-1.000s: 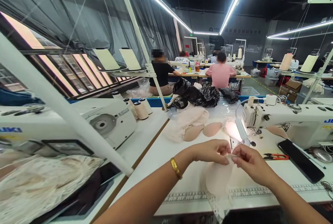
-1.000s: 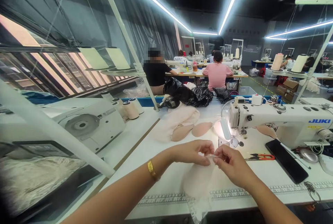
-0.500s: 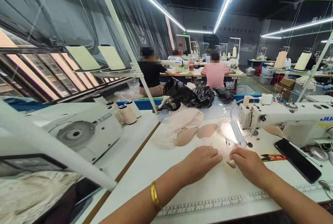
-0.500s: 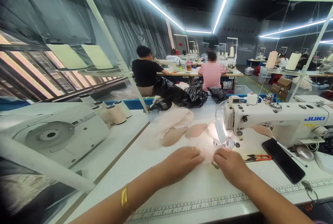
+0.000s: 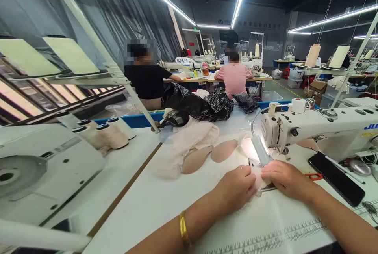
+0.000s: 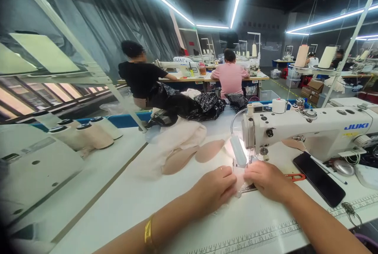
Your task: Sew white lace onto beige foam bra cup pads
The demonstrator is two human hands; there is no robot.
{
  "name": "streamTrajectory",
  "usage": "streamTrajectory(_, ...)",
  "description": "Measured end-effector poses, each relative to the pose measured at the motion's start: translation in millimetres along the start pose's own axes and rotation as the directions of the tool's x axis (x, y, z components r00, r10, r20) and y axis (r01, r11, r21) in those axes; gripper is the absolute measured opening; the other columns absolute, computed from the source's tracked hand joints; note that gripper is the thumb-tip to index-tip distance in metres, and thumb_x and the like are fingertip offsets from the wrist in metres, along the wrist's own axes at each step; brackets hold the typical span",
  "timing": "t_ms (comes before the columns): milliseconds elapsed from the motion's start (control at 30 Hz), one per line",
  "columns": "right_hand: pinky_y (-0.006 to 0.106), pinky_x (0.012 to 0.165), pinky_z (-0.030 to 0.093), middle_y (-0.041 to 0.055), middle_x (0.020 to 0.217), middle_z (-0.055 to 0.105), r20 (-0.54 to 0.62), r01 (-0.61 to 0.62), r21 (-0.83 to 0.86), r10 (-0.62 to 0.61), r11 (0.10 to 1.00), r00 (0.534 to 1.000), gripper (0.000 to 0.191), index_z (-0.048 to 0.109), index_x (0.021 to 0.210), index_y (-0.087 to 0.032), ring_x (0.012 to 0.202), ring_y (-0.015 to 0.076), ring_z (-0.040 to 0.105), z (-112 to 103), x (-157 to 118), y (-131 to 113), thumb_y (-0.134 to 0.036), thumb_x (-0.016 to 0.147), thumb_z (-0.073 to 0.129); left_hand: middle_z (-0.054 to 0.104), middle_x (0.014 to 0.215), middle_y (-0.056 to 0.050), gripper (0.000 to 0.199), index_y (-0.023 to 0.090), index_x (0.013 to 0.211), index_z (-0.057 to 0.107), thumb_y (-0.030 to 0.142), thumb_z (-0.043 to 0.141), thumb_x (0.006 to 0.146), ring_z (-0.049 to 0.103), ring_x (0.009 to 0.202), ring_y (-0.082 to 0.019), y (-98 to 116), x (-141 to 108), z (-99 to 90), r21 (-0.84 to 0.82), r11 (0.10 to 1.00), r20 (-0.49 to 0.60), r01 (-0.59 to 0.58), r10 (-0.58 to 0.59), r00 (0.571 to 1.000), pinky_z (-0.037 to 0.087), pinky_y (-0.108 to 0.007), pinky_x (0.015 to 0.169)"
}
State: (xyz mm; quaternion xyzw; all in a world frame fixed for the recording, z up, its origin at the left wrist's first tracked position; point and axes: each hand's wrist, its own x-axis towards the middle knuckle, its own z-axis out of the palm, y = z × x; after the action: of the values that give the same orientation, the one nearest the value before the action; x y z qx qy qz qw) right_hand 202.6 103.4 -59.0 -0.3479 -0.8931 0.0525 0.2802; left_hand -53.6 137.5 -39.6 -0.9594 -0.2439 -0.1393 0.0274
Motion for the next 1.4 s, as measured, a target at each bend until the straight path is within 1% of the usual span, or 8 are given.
streamTrajectory(67, 0.036, 0.085, 0.055, 0.0068, 0.111, 0.074, 0.026, 0.03, -0.014, -0.029, 0.999, 0.999, 0.044, 0.07, 0.114, -0.025, 0.1, 0.0223, 0.061, -5.0, -1.6, -4.5, 0.003, 0.095, 0.043, 0.06, 0.083, -0.004, 0.022, 0.019, 0.075, 0.054, 0.017, 0.056, 0.097, 0.055, 0.073, -0.02, 3.0, -2.8, 5.3, 0.007, 0.998, -0.114, -0.055, 0.055, 0.992, 0.044, -0.033, 0.063)
streamTrajectory(167, 0.034, 0.076, 0.051, 0.0071, 0.1, 0.07, 0.058, 0.018, -0.043, -0.015, 0.999, 0.998, 0.039, 0.073, 0.114, -0.026, 0.091, 0.0223, 0.057, -10.7, -4.0, -7.4, -0.002, 0.097, 0.047, 0.063, 0.085, -0.006, 0.025, 0.018, 0.076, 0.055, 0.013, 0.049, 0.099, 0.056, 0.077, -0.021, 5.5, -2.9, 8.1, 0.01, 0.99, -0.172, -0.143, 0.143, 0.975, 0.047, -0.035, 0.07)
streamTrajectory(367, 0.031, 0.069, 0.045, 0.0058, 0.093, 0.064, 0.129, -0.01, -0.023, 0.013, 1.0, 0.992, 0.037, 0.075, 0.116, -0.026, 0.086, 0.0214, 0.055, -15.3, -6.7, -6.7, -0.006, 0.099, 0.048, 0.062, 0.081, -0.005, 0.024, 0.017, 0.081, 0.059, 0.012, 0.046, 0.1, 0.05, 0.07, -0.019, 7.1, 0.9, 7.1, 0.0, 0.992, -0.163, -0.125, 0.123, 0.979, 0.044, -0.034, 0.069)
streamTrajectory(667, 0.032, 0.07, 0.046, 0.0062, 0.093, 0.065, 0.132, -0.035, -0.011, 0.036, 0.999, 0.991, 0.038, 0.075, 0.116, -0.026, 0.087, 0.0215, 0.056, -16.4, -7.5, -5.3, -0.007, 0.099, 0.046, 0.061, 0.083, -0.006, 0.019, 0.015, 0.098, 0.066, 0.013, 0.047, 0.099, 0.047, 0.069, -0.021, 11.4, 3.6, 12.1, -0.002, 0.994, -0.202, -0.109, 0.107, 0.974, 0.044, -0.036, 0.069)
streamTrajectory(800, 0.032, 0.07, 0.046, 0.0061, 0.095, 0.065, 0.133, -0.041, 0.008, 0.039, 0.999, 0.99, 0.037, 0.074, 0.115, -0.026, 0.088, 0.0215, 0.056, -16.4, -7.7, -5.1, -0.006, 0.099, 0.047, 0.062, 0.084, -0.006, 0.02, 0.015, 0.097, 0.065, 0.012, 0.046, 0.1, 0.051, 0.071, -0.02, 11.7, 4.0, 12.0, -0.047, 0.994, -0.194, -0.102, 0.091, 0.977, 0.044, -0.036, 0.071)
streamTrajectory(1000, 0.032, 0.069, 0.044, 0.0039, 0.088, 0.061, 0.13, -0.079, -0.005, 0.079, 0.997, 0.988, 0.03, 0.071, 0.116, -0.026, 0.085, 0.0216, 0.054, -15.2, -6.1, -7.8, -0.013, 0.104, 0.046, 0.071, 0.1, -0.009, 0.021, 0.015, 0.103, 0.067, 0.013, 0.045, 0.104, 0.058, 0.083, -0.021, 11.5, 3.5, 14.4, -0.159, 0.98, -0.24, -0.12, 0.079, 0.967, 0.047, -0.038, 0.084)
streamTrajectory(1233, 0.035, 0.071, 0.047, 0.0052, 0.09, 0.06, 0.146, -0.141, -0.03, 0.144, 0.99, 0.979, 0.028, 0.068, 0.118, -0.024, 0.086, 0.024, 0.055, -8.8, -6.1, -6.0, -0.013, 0.104, 0.047, 0.074, 0.109, -0.009, 0.024, 0.016, 0.113, 0.069, 0.015, 0.047, 0.103, 0.059, 0.088, -0.022, 0.2, 8.3, 16.5, -0.185, 0.969, -0.253, -0.163, 0.114, 0.961, 0.046, -0.038, 0.085)
streamTrajectory(1400, 0.034, 0.067, 0.045, 0.0044, 0.088, 0.061, 0.111, -0.17, -0.056, 0.175, 0.984, 0.978, 0.028, 0.068, 0.114, -0.027, 0.083, 0.024, 0.057, -7.8, -4.7, -5.0, -0.011, 0.102, 0.048, 0.072, 0.091, -0.006, 0.026, 0.018, 0.113, 0.071, 0.017, 0.047, 0.104, 0.058, 0.081, -0.021, -8.2, 17.4, 16.8, -0.171, 0.974, -0.2, -0.15, 0.115, 0.973, 0.044, -0.038, 0.084)
